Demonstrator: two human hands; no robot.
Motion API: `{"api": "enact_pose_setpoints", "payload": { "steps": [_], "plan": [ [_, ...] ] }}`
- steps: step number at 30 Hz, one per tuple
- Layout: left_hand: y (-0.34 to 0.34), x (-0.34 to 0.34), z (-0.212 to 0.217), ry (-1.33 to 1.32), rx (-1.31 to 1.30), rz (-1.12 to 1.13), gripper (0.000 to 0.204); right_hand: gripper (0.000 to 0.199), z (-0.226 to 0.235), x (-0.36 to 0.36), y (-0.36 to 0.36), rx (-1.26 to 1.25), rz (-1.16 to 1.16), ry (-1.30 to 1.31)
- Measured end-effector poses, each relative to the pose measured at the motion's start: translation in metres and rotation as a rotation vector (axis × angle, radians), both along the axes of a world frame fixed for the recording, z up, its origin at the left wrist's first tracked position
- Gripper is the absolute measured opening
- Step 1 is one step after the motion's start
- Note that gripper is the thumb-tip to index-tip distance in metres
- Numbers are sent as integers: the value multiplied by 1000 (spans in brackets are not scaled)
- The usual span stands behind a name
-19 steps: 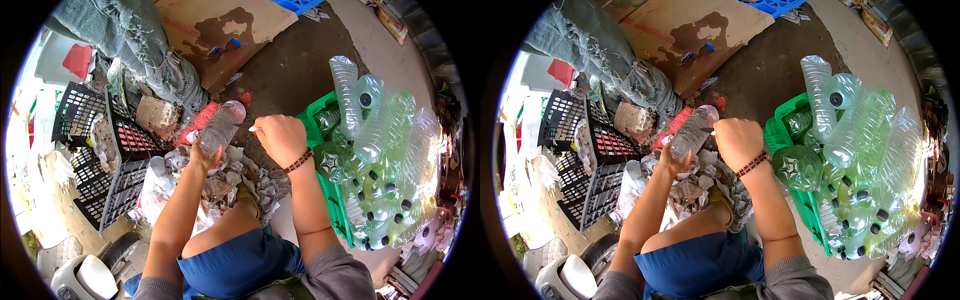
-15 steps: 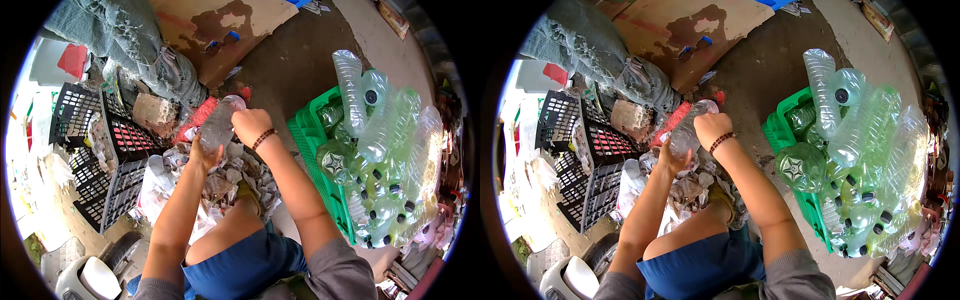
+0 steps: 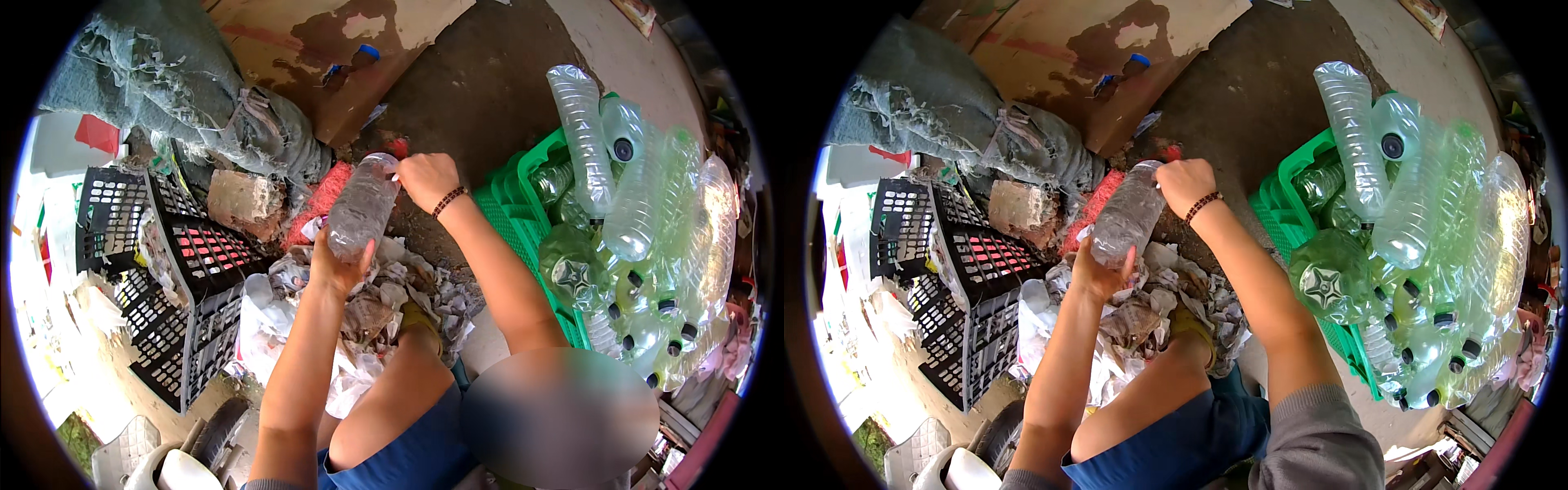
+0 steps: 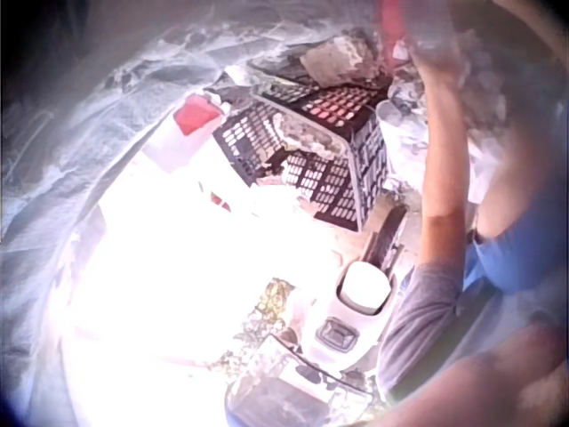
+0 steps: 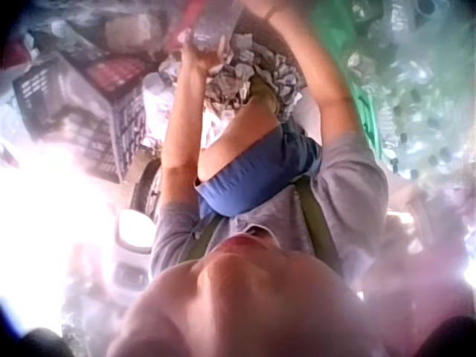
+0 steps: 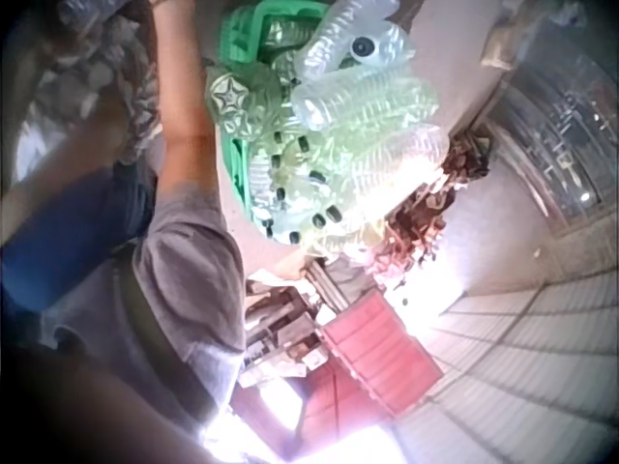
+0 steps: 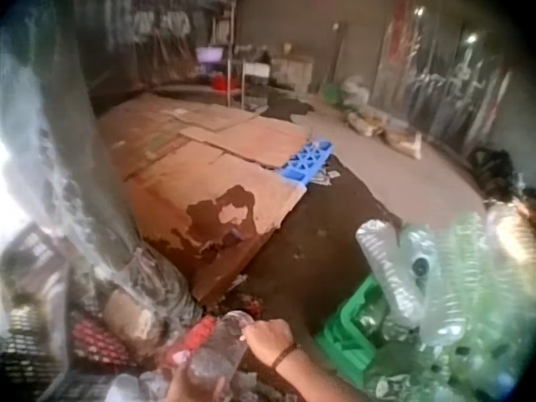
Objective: The person sits on the ground and uses a knife to cut the tops off plastic bottles retrieved from a crate. They remove the caps and cut the bottles into sections, placing the cut pieces into a green basket.
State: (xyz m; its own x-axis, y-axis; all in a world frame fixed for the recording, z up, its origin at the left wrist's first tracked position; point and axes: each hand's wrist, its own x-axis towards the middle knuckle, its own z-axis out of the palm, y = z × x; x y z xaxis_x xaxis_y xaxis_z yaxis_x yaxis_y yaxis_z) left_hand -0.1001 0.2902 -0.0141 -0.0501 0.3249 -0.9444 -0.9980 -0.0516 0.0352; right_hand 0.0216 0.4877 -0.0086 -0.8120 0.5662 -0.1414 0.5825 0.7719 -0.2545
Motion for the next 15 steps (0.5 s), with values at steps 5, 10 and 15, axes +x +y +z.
{"api": "enact_pose_setpoints", "payload": {
  "steps": [5, 10, 15],
  "plan": [
    [5, 0, 3, -32, 6, -39, 51, 14, -93, -5, 51, 26, -169, -85],
    [1, -9, -1, -66, -32, -45, 51, 20, -96, -10, 63, -138, -295, -149],
    [-11, -8, -9, -66, 104, -169, 65, 27, -39, 31, 12, -99, -516, -156]
  ]
}}
